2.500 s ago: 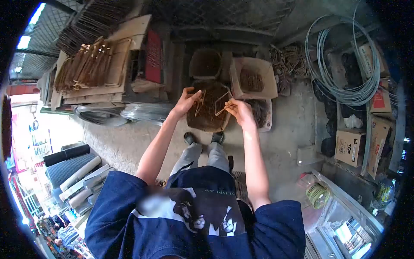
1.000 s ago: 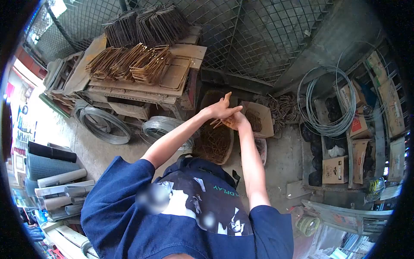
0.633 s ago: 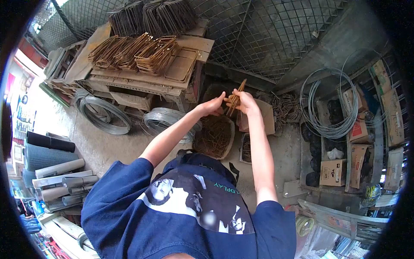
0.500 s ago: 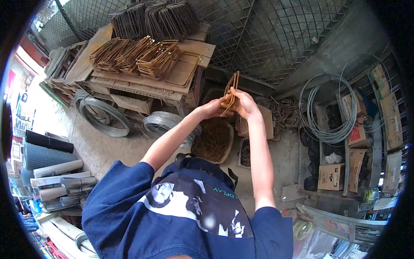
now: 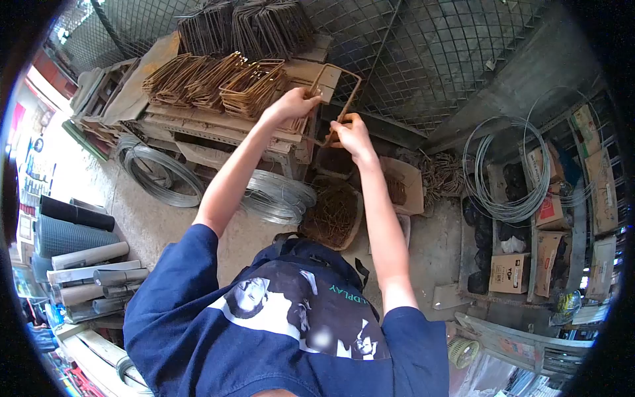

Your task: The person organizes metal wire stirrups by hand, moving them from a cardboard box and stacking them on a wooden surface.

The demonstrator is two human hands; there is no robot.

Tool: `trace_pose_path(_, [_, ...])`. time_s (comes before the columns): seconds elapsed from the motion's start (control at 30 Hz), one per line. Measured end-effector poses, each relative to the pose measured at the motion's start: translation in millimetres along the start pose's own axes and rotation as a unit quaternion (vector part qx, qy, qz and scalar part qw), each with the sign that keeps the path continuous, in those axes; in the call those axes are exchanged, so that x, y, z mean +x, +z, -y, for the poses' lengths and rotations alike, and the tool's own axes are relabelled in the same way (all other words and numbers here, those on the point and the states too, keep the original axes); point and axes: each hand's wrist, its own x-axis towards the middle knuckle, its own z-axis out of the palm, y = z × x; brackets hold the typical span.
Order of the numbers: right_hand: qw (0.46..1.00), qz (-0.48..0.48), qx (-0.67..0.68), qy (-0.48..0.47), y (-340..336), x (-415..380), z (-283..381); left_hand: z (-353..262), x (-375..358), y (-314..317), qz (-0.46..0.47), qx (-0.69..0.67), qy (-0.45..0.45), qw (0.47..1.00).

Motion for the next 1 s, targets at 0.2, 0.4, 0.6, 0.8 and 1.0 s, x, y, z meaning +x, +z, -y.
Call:
trace_pose_path(0.2, [0.998, 0.029, 0.025, 0.058, 43.0, 30.1, -4.9, 3.6, 3.5, -28.5, -0.014, 0.163, -0.125, 0.979])
trace_pose_path(0.4, [1.0, 0.017, -0.001, 0.021, 62.1, 65.4, 1.4, 17.5, 13.7, -32.8, -0.056, 0.164, -0.082, 0.981])
trace_pose_path(0.6, [0.98, 0.044, -0.186, 0.063, 74.1, 81.2, -21.1, 30.3, 0.1, -28.2, -0.032, 0.193, 0.009, 0.981])
trace_pose_path(0.8, [0.985, 0.048, -0.158, 0.045, 59.6, 77.5, -31.0, 47.1, 9.9, -11.0, -0.012, 0.196, 0.015, 0.98])
trace_pose_path(1.0, [0.993, -0.009, -0.058, 0.105, -2.0, 57.0, -42.5, 19.1, 13.5, 26.6, -0.121, 0.259, 0.158, 0.945])
